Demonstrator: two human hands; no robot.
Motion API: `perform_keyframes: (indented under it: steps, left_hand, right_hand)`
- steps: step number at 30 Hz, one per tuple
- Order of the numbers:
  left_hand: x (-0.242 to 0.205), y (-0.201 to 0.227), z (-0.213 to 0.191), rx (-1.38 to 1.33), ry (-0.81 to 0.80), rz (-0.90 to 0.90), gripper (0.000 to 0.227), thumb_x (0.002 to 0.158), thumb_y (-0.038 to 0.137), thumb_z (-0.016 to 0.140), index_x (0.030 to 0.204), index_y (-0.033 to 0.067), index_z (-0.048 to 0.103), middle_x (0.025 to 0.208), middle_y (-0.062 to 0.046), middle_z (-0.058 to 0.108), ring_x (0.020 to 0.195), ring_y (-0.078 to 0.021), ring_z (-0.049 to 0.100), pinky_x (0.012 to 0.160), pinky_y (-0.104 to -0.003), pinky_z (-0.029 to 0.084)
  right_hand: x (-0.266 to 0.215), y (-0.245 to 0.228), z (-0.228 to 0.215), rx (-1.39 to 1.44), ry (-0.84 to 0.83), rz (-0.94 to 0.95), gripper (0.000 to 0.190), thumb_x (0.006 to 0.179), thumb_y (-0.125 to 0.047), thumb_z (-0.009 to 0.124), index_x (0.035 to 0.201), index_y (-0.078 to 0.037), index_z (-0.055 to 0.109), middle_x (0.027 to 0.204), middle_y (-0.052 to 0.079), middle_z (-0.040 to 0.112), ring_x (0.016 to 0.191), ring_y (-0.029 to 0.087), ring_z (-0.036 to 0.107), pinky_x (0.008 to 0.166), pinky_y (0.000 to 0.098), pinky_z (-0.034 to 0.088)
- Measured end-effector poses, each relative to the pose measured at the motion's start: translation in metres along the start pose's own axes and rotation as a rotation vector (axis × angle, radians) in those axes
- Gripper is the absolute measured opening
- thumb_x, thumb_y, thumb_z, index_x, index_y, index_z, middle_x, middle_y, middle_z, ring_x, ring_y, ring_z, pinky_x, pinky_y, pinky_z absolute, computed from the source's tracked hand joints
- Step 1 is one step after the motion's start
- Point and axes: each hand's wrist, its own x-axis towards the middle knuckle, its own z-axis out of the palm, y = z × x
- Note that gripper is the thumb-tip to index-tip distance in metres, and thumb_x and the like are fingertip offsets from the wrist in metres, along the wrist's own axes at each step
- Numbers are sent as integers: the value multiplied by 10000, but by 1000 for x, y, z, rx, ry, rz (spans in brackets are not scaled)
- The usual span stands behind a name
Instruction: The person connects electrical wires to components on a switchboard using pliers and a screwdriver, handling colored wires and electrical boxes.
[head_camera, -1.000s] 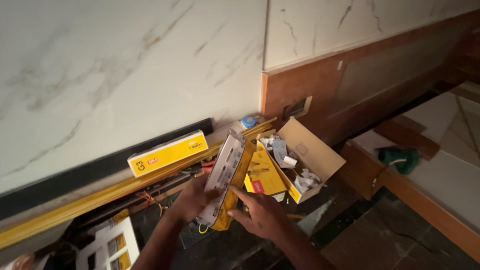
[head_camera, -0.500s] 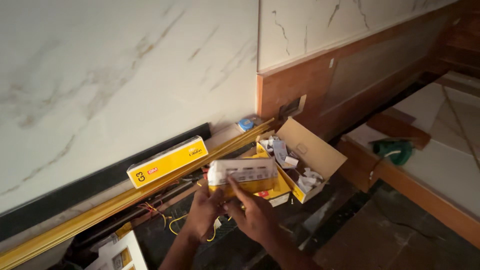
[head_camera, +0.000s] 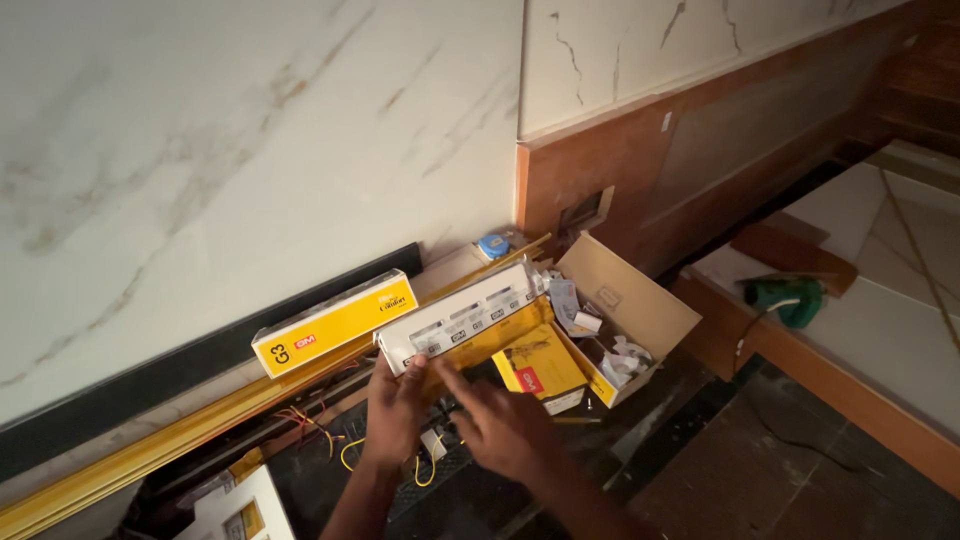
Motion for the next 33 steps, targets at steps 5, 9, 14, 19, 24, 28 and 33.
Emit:
perform_keyframes:
  steps: [5,9,14,19,24,28,33]
  left_hand:
    - [6,1,1,10,31,7,318,1004,185,559,1266,8,594,1226,-163,693,1075,-288,712,897,-469,624]
    - [7,2,1,47,48,12,329,1004,194,553,1272,6,588,1210,-161,706,1077,-287,717,909,-458,633]
    - [7,-2,6,27,65,17,332,998,184,559,1279,9,583,1212,-156,702,1079,-287,714,897,-459,626]
    - [7,-7,7,15,80,11,327,997,181,567,1271,4,578,1212,-162,696,1079,-293,710,896,-469,633]
    - [3,-8,4,45,145,-21,325,980,183,576,1259,15,560,1215,-152,691,1079,-294,716,878,-463,592]
    - [2,-11,0,25,113,21,323,991,179,574,1261,2,570,1213,-171,690,1068,-309,714,882,-472,635]
    - [-1,-12,-7,23,124,19,316,1001,180,560,1267,10,571,1212,-170,691,1061,-296,708,884,-457,624]
  right_hand:
    - [16,31,-17,-28,88,134,850,895,-323,704,1602,-277,235,1206,194,686,790,390,720,705,487,594]
    - [14,49,-31,-105,88,244,866,875,-332,708,1606,-260,248,1012,176,733,816,379,718,710,497,571]
    - [13,59,-32,-47,68,228,917,856,-332,721,1613,-196,222,916,175,728,794,372,713,697,484,562]
    - [10,58,-29,5,97,235,923,846,-307,737,1616,-218,236,899,169,746,825,371,720,721,479,563]
    - [10,58,-31,-19,15,264,925,868,-307,729,1626,-218,206,958,185,741,857,379,721,743,474,571]
    - [10,57,-29,11,48,190,906,864,-281,730,1612,-181,228,979,194,743,865,385,722,739,477,575]
    - [12,54,-28,4,-51,245,907,881,-289,724,1621,-178,210,917,187,736,821,367,722,726,461,576]
